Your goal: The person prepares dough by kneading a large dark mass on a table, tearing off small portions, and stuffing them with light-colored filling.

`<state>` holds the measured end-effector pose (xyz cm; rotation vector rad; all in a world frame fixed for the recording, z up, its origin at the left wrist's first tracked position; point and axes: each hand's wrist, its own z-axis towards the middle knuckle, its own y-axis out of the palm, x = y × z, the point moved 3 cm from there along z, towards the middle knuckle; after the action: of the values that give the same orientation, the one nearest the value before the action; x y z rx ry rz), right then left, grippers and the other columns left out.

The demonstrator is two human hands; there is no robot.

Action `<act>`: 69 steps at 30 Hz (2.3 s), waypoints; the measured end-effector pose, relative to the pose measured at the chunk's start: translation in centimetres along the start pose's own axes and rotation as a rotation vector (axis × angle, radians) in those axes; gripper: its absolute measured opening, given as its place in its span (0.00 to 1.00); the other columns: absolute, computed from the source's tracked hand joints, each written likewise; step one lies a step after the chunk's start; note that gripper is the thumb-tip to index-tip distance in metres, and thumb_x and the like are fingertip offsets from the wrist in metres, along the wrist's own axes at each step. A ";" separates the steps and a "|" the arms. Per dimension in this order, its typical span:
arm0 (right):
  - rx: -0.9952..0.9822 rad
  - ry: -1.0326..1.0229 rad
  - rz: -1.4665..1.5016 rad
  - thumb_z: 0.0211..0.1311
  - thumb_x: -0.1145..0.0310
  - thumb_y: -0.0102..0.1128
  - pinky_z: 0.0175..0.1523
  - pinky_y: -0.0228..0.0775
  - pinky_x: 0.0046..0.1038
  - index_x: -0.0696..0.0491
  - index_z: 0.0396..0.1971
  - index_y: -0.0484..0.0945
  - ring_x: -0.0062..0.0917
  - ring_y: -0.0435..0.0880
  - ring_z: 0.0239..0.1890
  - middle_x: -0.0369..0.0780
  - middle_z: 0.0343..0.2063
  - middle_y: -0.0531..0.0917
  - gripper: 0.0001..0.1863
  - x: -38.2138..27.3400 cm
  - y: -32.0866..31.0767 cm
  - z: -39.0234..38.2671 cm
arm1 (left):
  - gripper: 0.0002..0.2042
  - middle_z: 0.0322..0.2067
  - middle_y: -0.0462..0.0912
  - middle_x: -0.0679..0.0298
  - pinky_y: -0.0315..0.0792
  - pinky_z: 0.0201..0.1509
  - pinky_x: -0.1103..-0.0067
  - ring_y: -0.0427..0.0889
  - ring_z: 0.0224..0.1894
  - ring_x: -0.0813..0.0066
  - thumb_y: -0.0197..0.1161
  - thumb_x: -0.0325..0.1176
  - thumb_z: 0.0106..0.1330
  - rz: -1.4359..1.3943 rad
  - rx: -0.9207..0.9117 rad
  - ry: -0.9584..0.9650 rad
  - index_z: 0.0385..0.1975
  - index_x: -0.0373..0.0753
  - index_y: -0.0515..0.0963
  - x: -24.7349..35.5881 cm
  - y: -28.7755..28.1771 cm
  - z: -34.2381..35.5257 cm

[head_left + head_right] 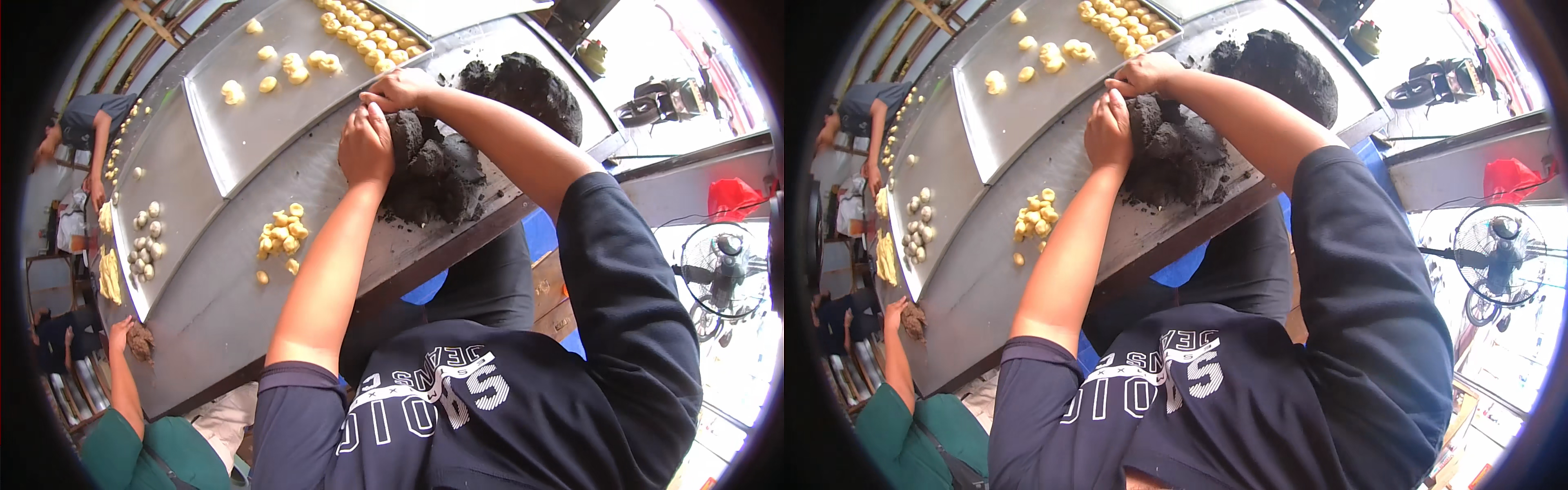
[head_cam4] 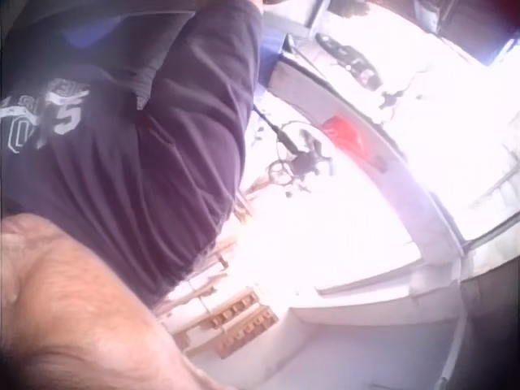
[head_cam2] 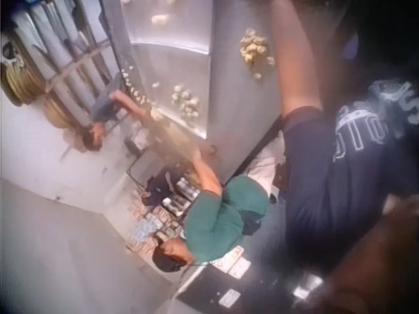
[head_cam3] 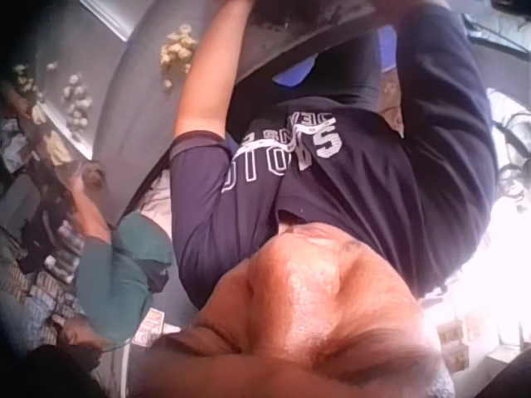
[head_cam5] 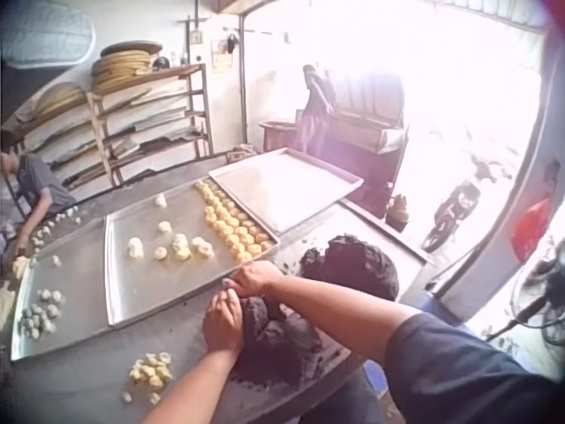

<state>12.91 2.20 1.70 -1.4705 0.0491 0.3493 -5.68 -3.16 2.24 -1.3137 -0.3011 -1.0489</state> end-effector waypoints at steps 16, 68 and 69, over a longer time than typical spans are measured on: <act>0.250 -0.021 0.230 0.88 0.44 0.51 0.80 0.68 0.46 0.63 0.73 0.77 0.52 0.76 0.76 0.58 0.71 0.80 0.36 -11.3 -8.5 -15.1 | 0.23 0.50 0.91 0.41 0.80 0.61 0.55 0.87 0.54 0.35 0.52 0.45 0.89 -0.181 -0.020 0.363 0.50 0.31 0.89 0.6 -4.5 1.4; 0.173 0.281 0.542 0.82 0.33 0.54 0.58 0.82 0.41 0.49 0.59 0.91 0.35 0.92 0.50 0.49 0.44 0.94 0.34 -2.8 -5.9 -8.9 | 0.27 0.67 0.82 0.42 0.71 0.76 0.54 0.79 0.70 0.38 0.52 0.47 0.89 -0.267 0.175 0.544 0.73 0.31 0.75 2.1 -6.9 -4.1; 0.116 0.412 0.644 0.83 0.33 0.55 0.57 0.82 0.40 0.50 0.61 0.90 0.33 0.92 0.48 0.47 0.42 0.94 0.35 -5.3 -5.1 -8.9 | 0.29 0.69 0.80 0.40 0.70 0.78 0.56 0.77 0.73 0.37 0.49 0.48 0.91 -0.262 0.169 0.364 0.74 0.28 0.74 -1.2 -8.3 -3.5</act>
<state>10.87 -7.90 6.97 -1.3633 0.8728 0.5433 -13.89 -4.93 5.67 -0.9261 -0.2836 -1.4275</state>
